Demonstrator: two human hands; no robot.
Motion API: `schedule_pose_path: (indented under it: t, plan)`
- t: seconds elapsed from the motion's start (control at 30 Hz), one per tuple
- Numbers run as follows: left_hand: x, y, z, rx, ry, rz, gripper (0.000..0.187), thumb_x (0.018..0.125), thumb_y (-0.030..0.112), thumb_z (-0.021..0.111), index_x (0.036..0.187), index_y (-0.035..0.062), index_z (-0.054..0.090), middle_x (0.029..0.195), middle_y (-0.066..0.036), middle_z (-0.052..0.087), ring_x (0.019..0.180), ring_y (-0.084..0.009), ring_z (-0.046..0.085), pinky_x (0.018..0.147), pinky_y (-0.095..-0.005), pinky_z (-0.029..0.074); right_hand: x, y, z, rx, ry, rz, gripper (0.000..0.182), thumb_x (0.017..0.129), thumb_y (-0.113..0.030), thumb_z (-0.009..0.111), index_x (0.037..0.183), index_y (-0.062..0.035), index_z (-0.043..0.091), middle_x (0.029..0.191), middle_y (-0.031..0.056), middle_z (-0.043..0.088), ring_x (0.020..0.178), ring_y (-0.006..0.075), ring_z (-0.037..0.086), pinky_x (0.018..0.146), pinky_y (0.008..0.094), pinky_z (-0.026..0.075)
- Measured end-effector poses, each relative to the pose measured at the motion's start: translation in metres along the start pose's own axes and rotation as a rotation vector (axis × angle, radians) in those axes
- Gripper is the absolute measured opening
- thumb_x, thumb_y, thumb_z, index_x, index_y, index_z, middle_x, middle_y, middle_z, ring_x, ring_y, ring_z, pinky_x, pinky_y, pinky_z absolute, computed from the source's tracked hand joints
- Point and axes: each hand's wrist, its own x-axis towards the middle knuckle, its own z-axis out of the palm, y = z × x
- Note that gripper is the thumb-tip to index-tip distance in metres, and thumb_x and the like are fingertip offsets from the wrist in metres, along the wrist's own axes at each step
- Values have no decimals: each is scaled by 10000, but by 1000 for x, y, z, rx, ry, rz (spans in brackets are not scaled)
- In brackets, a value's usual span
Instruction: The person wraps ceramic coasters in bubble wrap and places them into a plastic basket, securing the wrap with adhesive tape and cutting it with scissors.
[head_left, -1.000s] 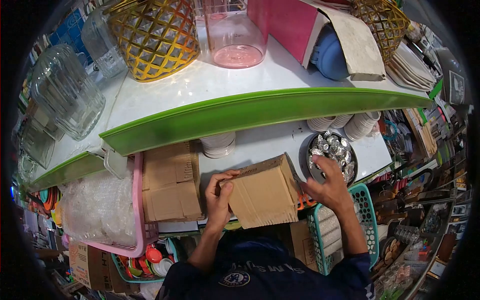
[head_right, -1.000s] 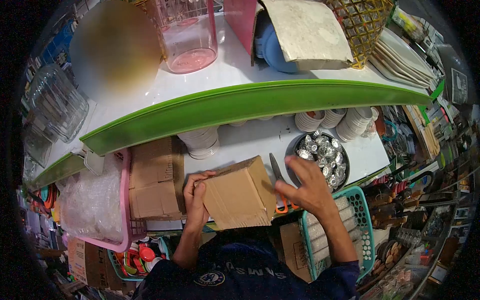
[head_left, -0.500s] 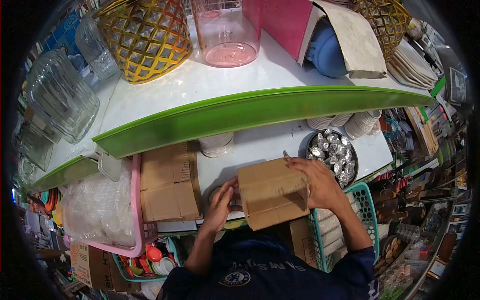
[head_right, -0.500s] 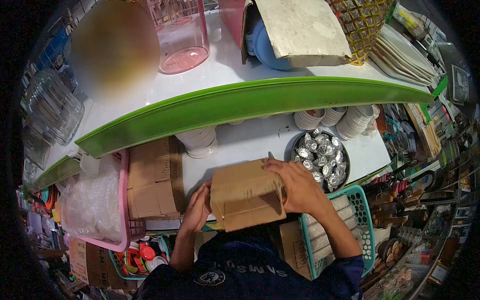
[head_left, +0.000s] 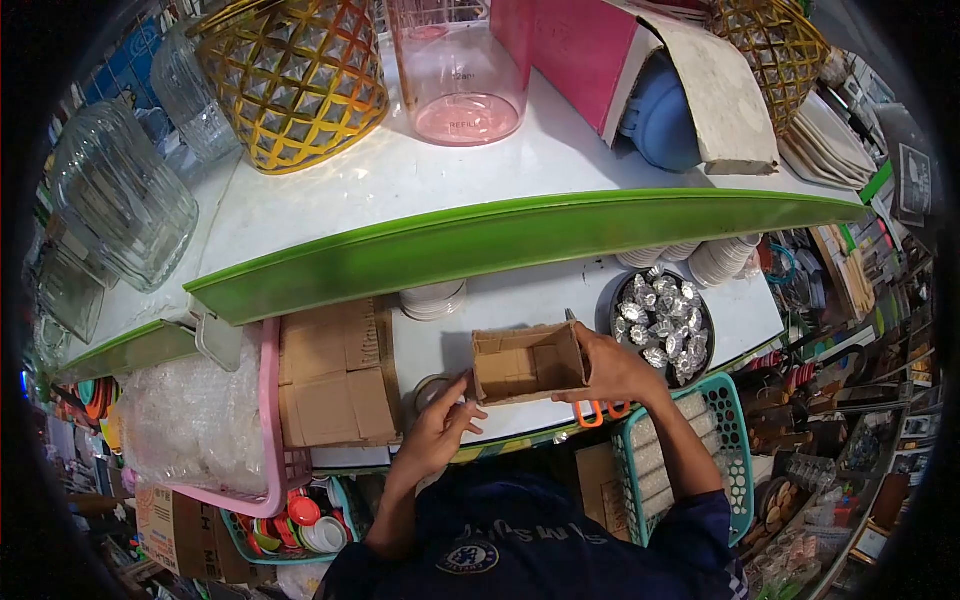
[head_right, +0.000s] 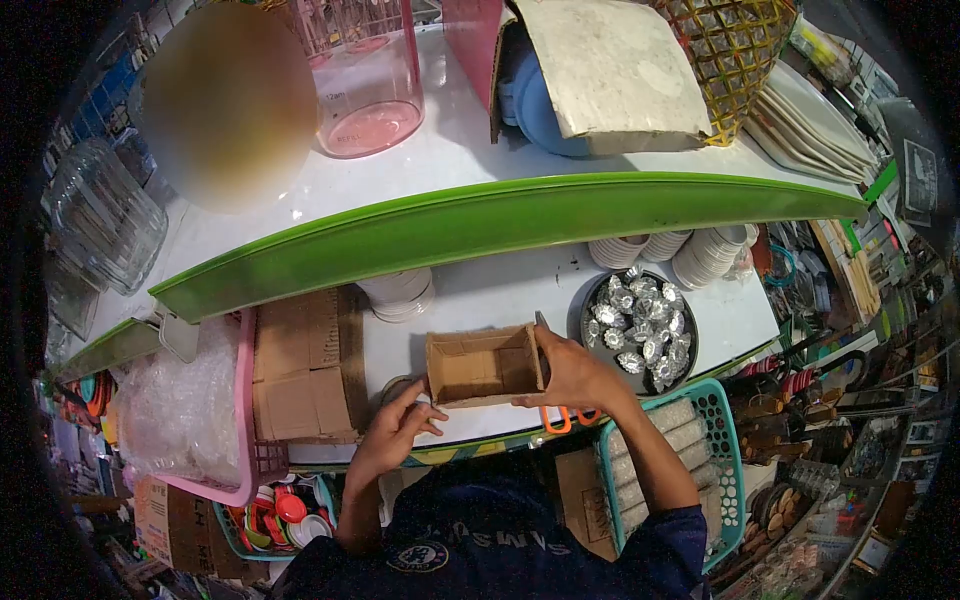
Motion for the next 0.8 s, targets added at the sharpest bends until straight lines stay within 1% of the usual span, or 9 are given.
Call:
schedule_pose_path:
  t: [0.07, 0.13, 0.17, 0.27, 0.33, 0.4, 0.47, 0.6, 0.8]
  plan:
    - [-2, 16, 3, 86, 78, -78, 379, 1008, 83, 440, 1373, -18, 440, 1231, -154, 555, 1088, -204, 581, 934, -338, 478, 1, 0, -1, -16, -4, 9, 1018, 612, -470, 853, 1342, 46, 366, 1231, 295, 563, 1121, 404, 586, 1002, 427, 463]
    - [5, 34, 12, 499, 428, 438, 343, 942, 33, 516, 1281, 24, 562, 1171, -143, 613, 1002, -239, 618, 881, -322, 478, 2, 3, 0, -33, -7, 20, 1029, 613, -466, 853, 1354, 47, 356, 1230, 297, 562, 1113, 406, 589, 1000, 428, 464]
    - [10, 35, 12, 576, 513, 585, 294, 888, 13, 552, 1167, 45, 642, 1128, -128, 643, 976, -302, 631, 903, -357, 473, 3, 10, 3, -50, 20, -19, 1013, 617, -469, 850, 1345, 40, 364, 1210, 293, 572, 1098, 403, 596, 987, 427, 475]
    - [17, 51, 21, 624, 326, 772, 269, 877, 13, 563, 1125, 34, 664, 1102, -118, 658, 978, -295, 639, 896, -357, 485, 2, 5, 0, -43, 8, -25, 980, 625, -481, 842, 1327, 23, 379, 1174, 283, 588, 1074, 396, 608, 955, 426, 495]
    - [20, 74, 34, 564, 232, 705, 258, 855, 6, 582, 1094, 25, 676, 1076, -114, 668, 990, -281, 645, 889, -374, 498, 2, -3, -7, -16, -33, 8, 963, 629, -489, 837, 1317, 13, 387, 1158, 276, 595, 1064, 392, 612, 938, 425, 505]
    - [31, 82, 37, 839, 62, 771, 266, 873, 29, 589, 1125, 42, 675, 1106, -132, 667, 933, -307, 665, 816, -375, 542, 1, -7, -11, 91, -119, 85, 930, 632, -488, 839, 1295, -4, 402, 1142, 265, 603, 1043, 386, 622, 901, 427, 519]
    - [36, 81, 37, 885, 31, 698, 281, 885, 72, 588, 1154, 70, 669, 1143, -141, 651, 1006, -332, 631, 866, -401, 518, 3, 6, -2, 72, -68, 26, 925, 634, -476, 841, 1293, 0, 400, 1150, 265, 596, 1054, 379, 616, 903, 427, 516]
    - [42, 75, 24, 1005, 55, 518, 398, 888, 207, 625, 1271, 98, 600, 1338, -155, 528, 1251, -331, 478, 1043, -445, 382, 3, 15, 6, -49, 88, -149, 908, 636, -435, 843, 1285, 11, 393, 1200, 254, 548, 1102, 367, 585, 923, 424, 503]
    - [43, 55, 13, 1040, -41, 364, 794, 789, 444, 726, 1435, 96, 424, 1507, -182, 319, 1421, -346, 246, 1160, -459, 225, 0, 4, 0, -58, 17, -15, 927, 626, -299, 827, 1375, -17, 359, 1290, 215, 456, 1113, 410, 557, 985, 429, 459]
